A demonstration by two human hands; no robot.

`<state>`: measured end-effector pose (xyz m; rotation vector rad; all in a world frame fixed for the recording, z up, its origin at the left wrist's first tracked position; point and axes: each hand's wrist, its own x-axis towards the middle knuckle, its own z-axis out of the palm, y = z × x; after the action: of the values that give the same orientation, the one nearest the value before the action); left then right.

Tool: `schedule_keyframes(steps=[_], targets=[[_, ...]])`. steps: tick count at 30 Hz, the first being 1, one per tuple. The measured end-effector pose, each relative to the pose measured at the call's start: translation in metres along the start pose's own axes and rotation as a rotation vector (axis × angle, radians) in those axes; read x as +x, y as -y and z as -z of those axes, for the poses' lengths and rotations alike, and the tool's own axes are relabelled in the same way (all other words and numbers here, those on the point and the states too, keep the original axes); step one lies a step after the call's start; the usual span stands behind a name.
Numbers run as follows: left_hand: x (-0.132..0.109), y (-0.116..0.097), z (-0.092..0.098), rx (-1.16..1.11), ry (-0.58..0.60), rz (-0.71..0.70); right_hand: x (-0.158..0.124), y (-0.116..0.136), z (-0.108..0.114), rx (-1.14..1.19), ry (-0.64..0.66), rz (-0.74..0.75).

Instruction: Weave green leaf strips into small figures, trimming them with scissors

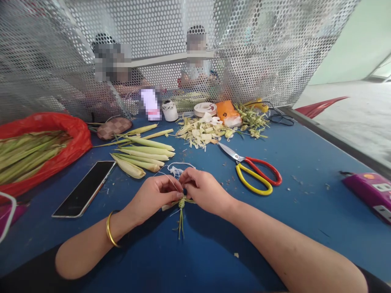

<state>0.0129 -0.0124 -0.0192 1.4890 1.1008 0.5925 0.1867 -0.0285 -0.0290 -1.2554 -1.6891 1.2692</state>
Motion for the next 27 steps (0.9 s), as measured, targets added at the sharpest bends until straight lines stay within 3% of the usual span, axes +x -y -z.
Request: schedule_keyframes(steps=[5, 10, 13, 19, 27], targets=[[-0.002, 0.002, 0.001, 0.277, -0.065, -0.189, -0.001, 0.004, 0.001, -0.166, -0.001, 0.038], [-0.007, 0.007, 0.000, 0.769, -0.261, -0.596, -0.002, 0.003, 0.001, -0.208, -0.021, 0.047], [-0.007, 0.012, -0.002, 0.969, -0.317, -0.771, -0.002, 0.001, 0.000, -0.243, -0.037, 0.052], [-0.001, 0.014, -0.002, 1.109, -0.346, -0.810, -0.001, -0.003, -0.002, -0.177, -0.041, 0.043], [-0.001, 0.013, -0.002, 0.904, -0.377, -0.823, 0.003, -0.004, 0.001, -0.022, -0.006, -0.031]])
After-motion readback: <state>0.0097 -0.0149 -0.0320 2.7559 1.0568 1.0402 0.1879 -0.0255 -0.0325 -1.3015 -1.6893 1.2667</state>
